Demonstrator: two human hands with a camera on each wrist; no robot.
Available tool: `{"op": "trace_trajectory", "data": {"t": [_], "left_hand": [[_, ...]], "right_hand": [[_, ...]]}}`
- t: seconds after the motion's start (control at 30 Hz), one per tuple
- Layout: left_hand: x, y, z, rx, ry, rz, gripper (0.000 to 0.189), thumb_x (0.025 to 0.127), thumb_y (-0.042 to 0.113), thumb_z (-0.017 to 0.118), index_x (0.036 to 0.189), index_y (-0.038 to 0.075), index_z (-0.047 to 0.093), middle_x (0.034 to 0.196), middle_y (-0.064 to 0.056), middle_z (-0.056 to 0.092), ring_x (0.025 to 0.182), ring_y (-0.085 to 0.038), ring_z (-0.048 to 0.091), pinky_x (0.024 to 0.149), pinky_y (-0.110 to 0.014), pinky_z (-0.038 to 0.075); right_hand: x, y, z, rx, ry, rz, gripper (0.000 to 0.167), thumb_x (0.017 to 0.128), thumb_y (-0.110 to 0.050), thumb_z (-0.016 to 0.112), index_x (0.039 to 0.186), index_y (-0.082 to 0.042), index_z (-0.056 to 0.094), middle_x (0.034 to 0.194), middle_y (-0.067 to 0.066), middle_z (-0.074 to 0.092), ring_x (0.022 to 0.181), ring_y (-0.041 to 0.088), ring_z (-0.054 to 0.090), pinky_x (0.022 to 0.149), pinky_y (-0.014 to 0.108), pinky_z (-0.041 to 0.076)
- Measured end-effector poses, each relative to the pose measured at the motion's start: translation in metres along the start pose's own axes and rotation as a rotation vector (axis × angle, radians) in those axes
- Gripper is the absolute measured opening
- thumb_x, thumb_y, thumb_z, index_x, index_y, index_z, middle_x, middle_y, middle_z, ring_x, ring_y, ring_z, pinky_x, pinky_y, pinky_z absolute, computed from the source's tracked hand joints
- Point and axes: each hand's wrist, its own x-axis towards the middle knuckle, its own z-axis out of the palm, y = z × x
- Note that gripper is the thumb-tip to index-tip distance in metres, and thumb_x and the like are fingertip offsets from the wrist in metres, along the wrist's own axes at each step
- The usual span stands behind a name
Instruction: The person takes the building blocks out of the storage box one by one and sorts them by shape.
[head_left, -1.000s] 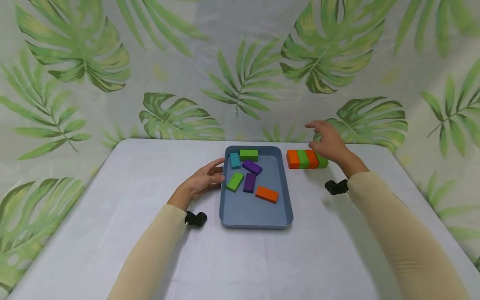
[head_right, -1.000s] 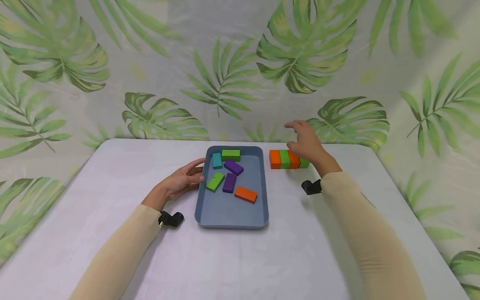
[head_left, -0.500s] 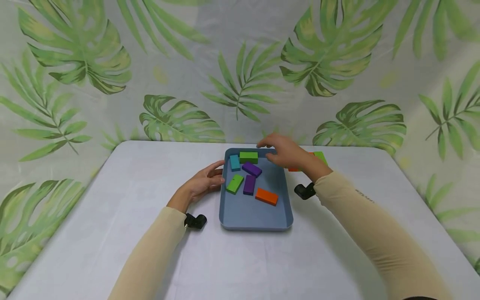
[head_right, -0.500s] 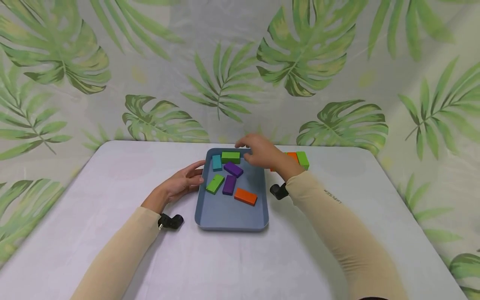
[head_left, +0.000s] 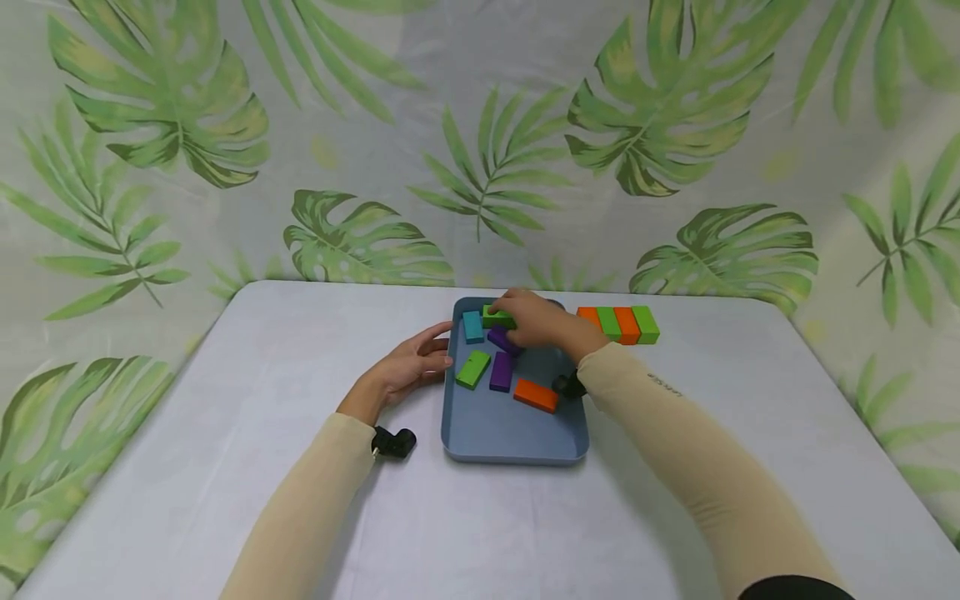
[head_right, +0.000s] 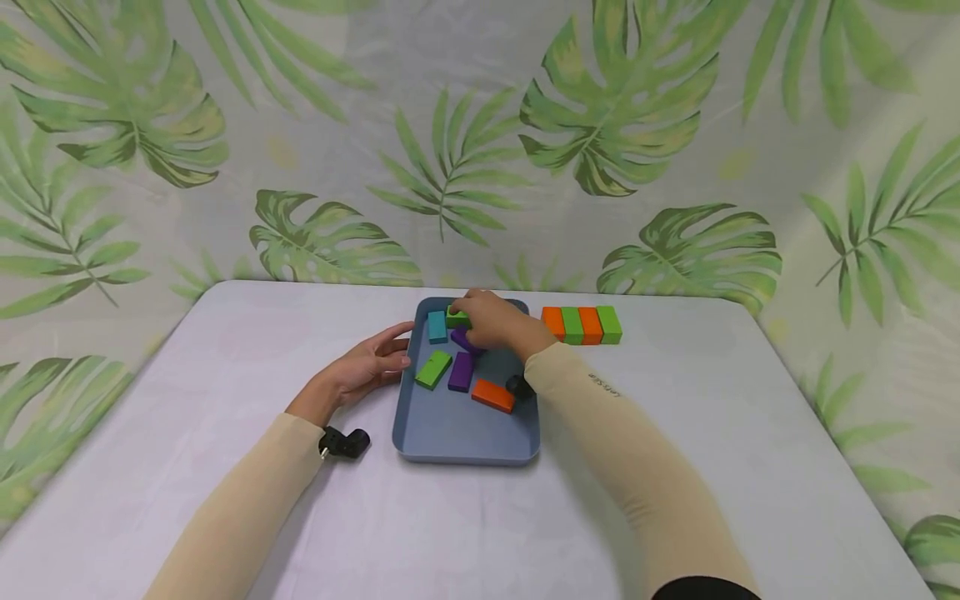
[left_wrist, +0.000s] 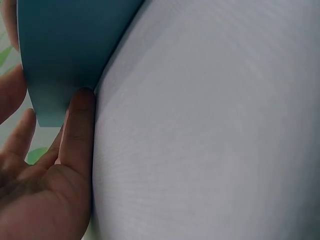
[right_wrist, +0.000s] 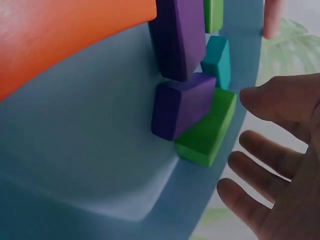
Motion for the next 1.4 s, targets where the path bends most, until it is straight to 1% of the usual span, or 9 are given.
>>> {"op": "trace_trajectory", "data": {"t": [0.13,0.3,0.5,0.63,0.73,0.87,1.0,1.2,1.4], "left_hand": [[0.0,0.001,0.0,0.0,0.002,0.0,0.074,0.097,-0.002,0.055,0.159,0.024,0.023,0.162,-0.012,0.03,0.146,-0.032,0.038,0.12,-0.05,0.033],[-0.001,0.001,-0.002,0.004,0.008,-0.005,0.074,0.098,-0.001,0.055,0.159,0.025,0.023,0.162,-0.012,0.03,0.146,-0.031,0.038,0.12,-0.05,0.033],[-0.002,0.0,-0.002,0.006,0.006,-0.001,0.073,0.098,-0.001,0.054,0.159,0.025,0.023,0.162,-0.013,0.029,0.146,-0.032,0.038,0.12,-0.051,0.033],[-0.002,-0.002,-0.003,0.014,0.0,-0.01,0.073,0.099,0.001,0.054,0.159,0.026,0.023,0.163,-0.012,0.029,0.146,-0.032,0.038,0.12,-0.05,0.033],[-0.002,-0.003,-0.004,0.017,0.003,-0.014,0.073,0.099,0.001,0.055,0.159,0.027,0.024,0.162,-0.012,0.03,0.145,-0.031,0.039,0.12,-0.05,0.033],[-0.002,-0.002,-0.005,0.016,0.008,-0.004,0.073,0.098,0.0,0.055,0.158,0.027,0.025,0.162,-0.012,0.031,0.145,-0.031,0.039,0.12,-0.05,0.034],[0.0,-0.002,-0.005,0.012,-0.005,-0.002,0.073,0.098,0.0,0.055,0.159,0.026,0.024,0.163,-0.012,0.029,0.146,-0.032,0.038,0.12,-0.05,0.033],[0.0,-0.001,-0.004,0.005,-0.009,0.0,0.073,0.098,0.0,0.055,0.159,0.025,0.023,0.163,-0.013,0.029,0.146,-0.033,0.037,0.12,-0.051,0.032],[0.0,0.0,-0.002,0.007,-0.018,-0.004,0.072,0.099,0.0,0.054,0.159,0.025,0.022,0.162,-0.013,0.029,0.147,-0.032,0.037,0.12,-0.051,0.033]], "right_hand": [[0.005,0.003,0.004,0.011,-0.017,0.039,0.05,0.094,-0.011,0.058,0.143,-0.01,0.052,0.152,0.019,0.043,0.139,0.037,0.043,0.117,0.052,0.038],[0.006,0.009,0.007,0.026,-0.02,0.042,0.049,0.094,-0.012,0.057,0.142,-0.005,0.053,0.153,0.022,0.04,0.139,0.041,0.041,0.117,0.052,0.037],[0.008,0.011,0.01,0.053,0.009,0.063,0.049,0.093,-0.012,0.058,0.141,-0.004,0.053,0.147,0.023,0.044,0.132,0.039,0.047,0.113,0.052,0.041],[0.009,0.008,0.012,0.04,-0.031,0.096,0.054,0.094,-0.015,0.058,0.146,-0.004,0.048,0.144,0.022,0.05,0.122,0.033,0.052,0.112,0.049,0.043],[0.01,0.006,0.014,0.029,-0.058,0.106,0.057,0.095,-0.015,0.058,0.148,-0.003,0.044,0.147,0.022,0.049,0.122,0.032,0.052,0.112,0.048,0.043],[0.012,0.006,0.015,0.044,-0.007,0.096,0.052,0.092,-0.01,0.06,0.143,-0.004,0.05,0.149,0.02,0.045,0.129,0.034,0.05,0.113,0.048,0.043],[0.017,0.008,0.017,0.062,0.036,0.067,0.049,0.088,-0.002,0.06,0.137,-0.002,0.056,0.147,0.017,0.049,0.128,0.032,0.051,0.113,0.046,0.043],[0.025,0.01,0.022,0.087,-0.003,0.096,0.066,0.09,-0.004,0.059,0.152,-0.01,0.039,0.153,0.016,0.044,0.125,0.03,0.05,0.114,0.046,0.041],[0.023,0.01,0.025,0.065,-0.028,0.131,0.074,0.092,-0.009,0.06,0.158,-0.021,0.029,0.146,0.021,0.044,0.109,0.031,0.052,0.101,0.046,0.049]]}}
